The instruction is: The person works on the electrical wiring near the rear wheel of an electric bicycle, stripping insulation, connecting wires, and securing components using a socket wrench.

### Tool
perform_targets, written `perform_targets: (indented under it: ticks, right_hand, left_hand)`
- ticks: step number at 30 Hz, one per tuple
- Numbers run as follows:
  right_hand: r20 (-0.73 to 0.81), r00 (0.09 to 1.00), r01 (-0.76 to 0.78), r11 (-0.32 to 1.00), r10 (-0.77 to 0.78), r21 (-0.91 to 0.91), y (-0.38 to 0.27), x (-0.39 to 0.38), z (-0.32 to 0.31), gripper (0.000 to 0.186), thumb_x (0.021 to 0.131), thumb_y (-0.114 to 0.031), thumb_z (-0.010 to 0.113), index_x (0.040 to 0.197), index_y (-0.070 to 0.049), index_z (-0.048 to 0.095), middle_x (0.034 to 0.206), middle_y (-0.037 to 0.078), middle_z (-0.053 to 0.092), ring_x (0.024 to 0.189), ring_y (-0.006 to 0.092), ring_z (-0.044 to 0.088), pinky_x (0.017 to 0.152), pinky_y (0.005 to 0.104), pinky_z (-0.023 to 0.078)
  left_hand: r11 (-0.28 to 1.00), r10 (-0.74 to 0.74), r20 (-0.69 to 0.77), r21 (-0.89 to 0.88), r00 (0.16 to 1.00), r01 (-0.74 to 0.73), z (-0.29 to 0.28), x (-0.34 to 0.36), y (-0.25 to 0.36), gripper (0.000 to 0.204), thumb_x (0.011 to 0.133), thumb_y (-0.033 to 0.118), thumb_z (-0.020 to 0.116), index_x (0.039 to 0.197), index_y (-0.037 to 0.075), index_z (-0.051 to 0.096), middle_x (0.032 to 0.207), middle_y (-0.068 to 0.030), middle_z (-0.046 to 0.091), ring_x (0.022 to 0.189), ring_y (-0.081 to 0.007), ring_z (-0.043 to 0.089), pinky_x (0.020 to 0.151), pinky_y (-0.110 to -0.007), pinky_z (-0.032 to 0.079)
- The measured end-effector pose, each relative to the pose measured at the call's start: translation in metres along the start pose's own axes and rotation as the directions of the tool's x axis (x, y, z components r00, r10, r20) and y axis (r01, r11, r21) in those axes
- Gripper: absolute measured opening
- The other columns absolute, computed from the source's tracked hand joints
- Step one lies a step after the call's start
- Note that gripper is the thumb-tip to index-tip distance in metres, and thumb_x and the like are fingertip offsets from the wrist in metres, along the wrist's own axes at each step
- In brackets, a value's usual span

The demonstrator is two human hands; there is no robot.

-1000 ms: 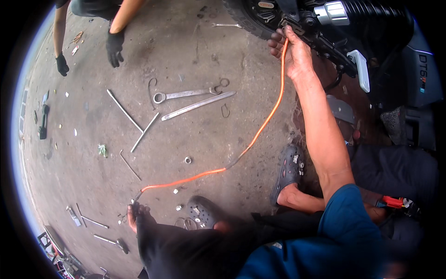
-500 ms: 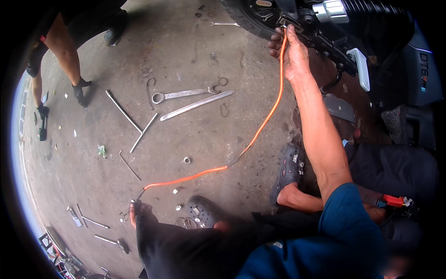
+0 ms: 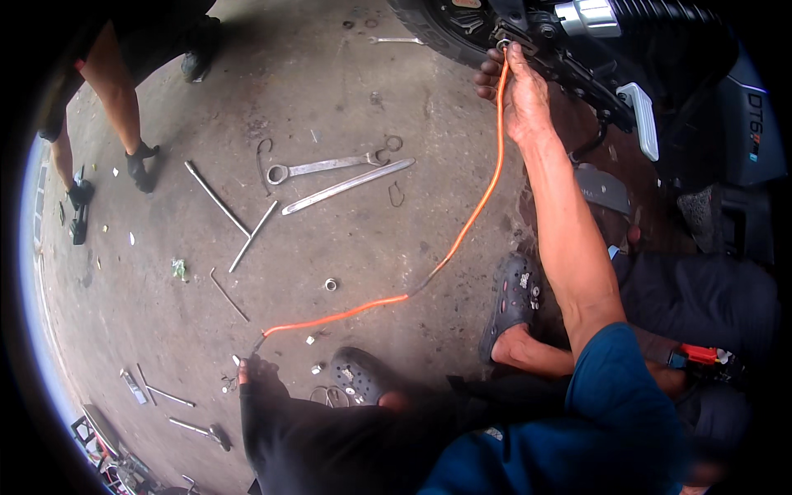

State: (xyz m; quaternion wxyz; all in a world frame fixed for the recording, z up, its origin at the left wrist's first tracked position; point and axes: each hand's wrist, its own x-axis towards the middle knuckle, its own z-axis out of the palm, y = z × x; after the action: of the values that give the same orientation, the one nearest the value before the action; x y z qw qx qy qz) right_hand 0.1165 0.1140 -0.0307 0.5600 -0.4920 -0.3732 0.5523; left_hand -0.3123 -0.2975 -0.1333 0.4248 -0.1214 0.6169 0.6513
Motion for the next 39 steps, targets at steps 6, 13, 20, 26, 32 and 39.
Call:
perform_targets:
  ticks: [6, 13, 20, 26, 32, 39]
  right_hand:
    - [-0.009, 0.981, -0.192, 0.976, 0.194, 0.108, -0.026, 0.000, 0.006, 0.033, 0.094, -0.038, 0.053, 0.096, -0.007, 0.061, 0.086, 0.005, 0.062, 0.079, 0.0231, 0.062, 0.070, 0.0382, 0.050]
    - [-0.078, 0.981, -0.167, 0.979, 0.177, 0.116, -0.017, 0.008, 0.011, 0.024, 0.094, -0.033, 0.057, 0.094, -0.009, 0.059, 0.085, 0.006, 0.063, 0.077, 0.0225, 0.063, 0.071, 0.0401, 0.051]
    - [-0.194, 0.968, -0.141, 0.985, 0.159, 0.101, -0.021, 0.015, 0.020, 0.026, 0.095, -0.031, 0.053, 0.096, -0.006, 0.059, 0.087, 0.009, 0.066, 0.078, 0.0234, 0.065, 0.070, 0.0399, 0.053]
    - [-0.256, 0.962, -0.062, 0.987, 0.099, 0.148, -0.015, 0.011, 0.026, 0.027, 0.095, -0.029, 0.050, 0.093, -0.005, 0.062, 0.084, 0.010, 0.068, 0.070, 0.0233, 0.066, 0.059, 0.0364, 0.053]
    - [-0.272, 0.955, -0.095, 0.990, 0.120, 0.102, -0.023, 0.017, 0.018, 0.024, 0.094, -0.027, 0.051, 0.091, -0.005, 0.060, 0.077, 0.010, 0.065, 0.068, 0.0235, 0.065, 0.057, 0.0364, 0.053]
    - [-0.353, 0.896, 0.272, 0.961, -0.269, -0.043, 0.001, -0.015, 0.044, 0.017, 0.091, -0.020, 0.060, 0.094, -0.004, 0.061, 0.083, 0.008, 0.065, 0.072, 0.0152, 0.062, 0.063, 0.0295, 0.051]
  left_hand:
    - [0.996, -0.089, 0.023, 0.018, 0.996, 0.089, 0.007, -0.008, 0.003, 0.027, 0.094, 0.032, 0.057, 0.104, 0.007, 0.058, 0.095, -0.0035, 0.059, 0.084, -0.0163, 0.052, 0.077, -0.033, 0.042]
    - [0.984, -0.172, 0.086, 0.056, 0.981, 0.168, -0.008, 0.010, 0.003, 0.025, 0.094, 0.031, 0.056, 0.100, 0.006, 0.058, 0.092, -0.0035, 0.059, 0.080, -0.0156, 0.053, 0.074, -0.033, 0.044]
    - [0.998, -0.060, 0.051, 0.010, 0.997, 0.060, 0.006, 0.008, 0.001, 0.021, 0.089, 0.024, 0.062, 0.091, 0.003, 0.057, 0.084, -0.0077, 0.060, 0.071, -0.0165, 0.055, 0.068, -0.033, 0.044]
    - [0.999, -0.016, 0.074, 0.047, 0.997, 0.012, 0.014, 0.003, 0.001, 0.021, 0.089, 0.022, 0.062, 0.093, 0.002, 0.057, 0.084, -0.0078, 0.060, 0.072, -0.0165, 0.055, 0.069, -0.033, 0.044]
    - [0.997, 0.019, 0.118, 0.077, 0.993, -0.028, 0.027, 0.002, -0.004, 0.020, 0.089, 0.021, 0.062, 0.094, 0.002, 0.057, 0.083, -0.0079, 0.059, 0.073, -0.0166, 0.054, 0.070, -0.033, 0.043]
    - [0.973, 0.141, 0.163, 0.157, 0.976, -0.167, 0.020, -0.010, 0.013, 0.020, 0.090, 0.020, 0.062, 0.095, 0.002, 0.056, 0.083, -0.0081, 0.059, 0.074, -0.0166, 0.054, 0.072, -0.033, 0.042]
